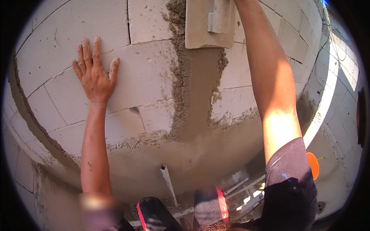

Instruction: The person applies mortar to a block wall using a trowel and then smooths it using a wooden float and a metal straightedge.

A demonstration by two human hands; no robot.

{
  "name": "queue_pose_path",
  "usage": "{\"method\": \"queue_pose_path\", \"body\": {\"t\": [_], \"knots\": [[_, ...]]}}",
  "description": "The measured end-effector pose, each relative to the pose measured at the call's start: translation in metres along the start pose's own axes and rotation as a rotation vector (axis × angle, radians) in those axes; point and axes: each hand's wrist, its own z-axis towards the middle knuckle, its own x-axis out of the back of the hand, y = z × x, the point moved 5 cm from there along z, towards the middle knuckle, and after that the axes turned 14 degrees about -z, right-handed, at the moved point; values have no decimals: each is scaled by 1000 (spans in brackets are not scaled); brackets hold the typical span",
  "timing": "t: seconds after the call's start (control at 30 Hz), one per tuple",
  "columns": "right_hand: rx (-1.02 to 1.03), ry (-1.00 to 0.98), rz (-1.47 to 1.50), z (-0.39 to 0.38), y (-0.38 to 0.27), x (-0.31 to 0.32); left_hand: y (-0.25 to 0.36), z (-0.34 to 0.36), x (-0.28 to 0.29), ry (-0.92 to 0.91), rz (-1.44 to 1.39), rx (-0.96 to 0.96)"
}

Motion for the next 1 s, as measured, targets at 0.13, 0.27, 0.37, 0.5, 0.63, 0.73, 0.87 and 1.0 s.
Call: {"method": "queue_pose_path", "body": {"t": [0.13, 0.27, 0.37, 0.5, 0.63, 0.73, 0.87, 1.0], "knots": [[-140, -2, -145, -173, 5, -19, 3, -6, -6, 1, -27, -35], [-319, -119, 21, -384, 2, -41, -5, 1, 7, 29, -7, -58], [-379, -256, -23, -510, 16, -47, 0, 0, 3, 22, -3, -20], [-240, -80, 75, -437, 18, -41, 4, 2, -2, 43, -18, -33], [-209, -44, -54, -243, -7, -22, -3, -2, 2, 22, -15, -48], [-218, -20, -32, -262, -1, -24, 3, -8, -7, 8, -46, -68], [-384, -187, 65, -445, -2, -45, -4, -1, 2, 50, -33, -88], [-527, -615, -80, -616, 29, -55, 4, -5, -6, 64, -47, -57]]}}
